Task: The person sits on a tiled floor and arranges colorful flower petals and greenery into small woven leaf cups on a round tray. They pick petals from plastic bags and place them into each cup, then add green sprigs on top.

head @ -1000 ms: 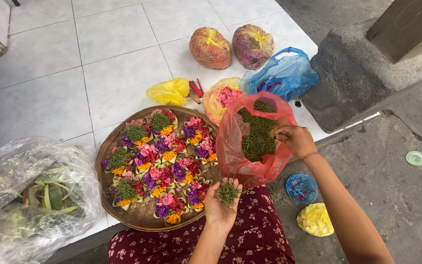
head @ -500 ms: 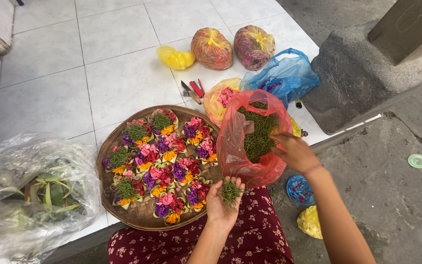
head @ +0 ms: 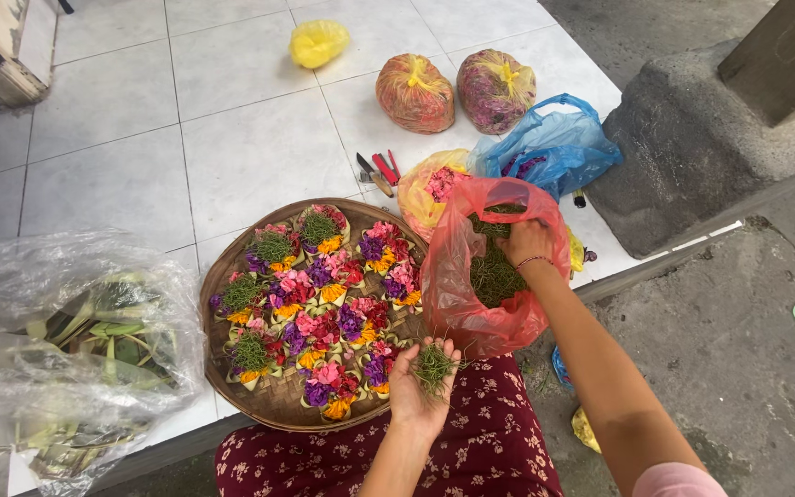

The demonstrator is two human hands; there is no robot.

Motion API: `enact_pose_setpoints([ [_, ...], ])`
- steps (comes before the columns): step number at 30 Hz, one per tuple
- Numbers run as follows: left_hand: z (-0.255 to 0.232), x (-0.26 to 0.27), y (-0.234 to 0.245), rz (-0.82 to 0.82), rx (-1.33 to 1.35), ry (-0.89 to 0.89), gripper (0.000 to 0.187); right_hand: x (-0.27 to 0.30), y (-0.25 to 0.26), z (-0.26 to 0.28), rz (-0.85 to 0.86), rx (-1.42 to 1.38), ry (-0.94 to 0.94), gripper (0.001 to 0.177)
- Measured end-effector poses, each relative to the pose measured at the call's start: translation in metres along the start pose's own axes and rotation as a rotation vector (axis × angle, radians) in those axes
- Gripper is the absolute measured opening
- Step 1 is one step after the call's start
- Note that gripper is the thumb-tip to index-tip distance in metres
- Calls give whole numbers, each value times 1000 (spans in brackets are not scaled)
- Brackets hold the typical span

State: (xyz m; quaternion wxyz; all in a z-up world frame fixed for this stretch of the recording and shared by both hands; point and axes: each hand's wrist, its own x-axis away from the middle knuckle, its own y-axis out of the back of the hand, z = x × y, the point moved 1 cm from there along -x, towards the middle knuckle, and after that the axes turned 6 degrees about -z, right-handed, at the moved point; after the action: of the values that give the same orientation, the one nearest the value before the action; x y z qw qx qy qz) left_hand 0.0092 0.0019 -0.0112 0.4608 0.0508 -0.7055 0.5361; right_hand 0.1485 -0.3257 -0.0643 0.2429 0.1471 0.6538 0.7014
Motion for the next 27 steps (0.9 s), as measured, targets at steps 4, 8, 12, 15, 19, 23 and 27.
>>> enact_pose_setpoints([
  [4, -2, -2, -3, -8, 17, 5, 26, 0, 26, -11, 24, -194, -40, 50],
  [8, 2, -2, -5, -10, 8, 2, 26, 8, 53, -23, 2, -409, 149, 54],
  [12, 4, -1, -11, -14, 11, 15, 26, 19, 73, -19, 2, -515, 328, 45],
  [15, 5, 3, -16, -3, 10, 22, 25, 47, 84, -9, 49, -388, 179, 42],
  [19, 6, 9, -27, -13, -11, 10, 25, 102, 95, 12, -145, -340, 172, 47],
  [23, 12, 12, -37, 17, -103, 17, 23, 126, 96, 23, -115, -302, 268, 66],
  [27, 31, -17, -56, 113, -225, 42, 20, 130, 86, 18, -40, -247, 337, 71],
])
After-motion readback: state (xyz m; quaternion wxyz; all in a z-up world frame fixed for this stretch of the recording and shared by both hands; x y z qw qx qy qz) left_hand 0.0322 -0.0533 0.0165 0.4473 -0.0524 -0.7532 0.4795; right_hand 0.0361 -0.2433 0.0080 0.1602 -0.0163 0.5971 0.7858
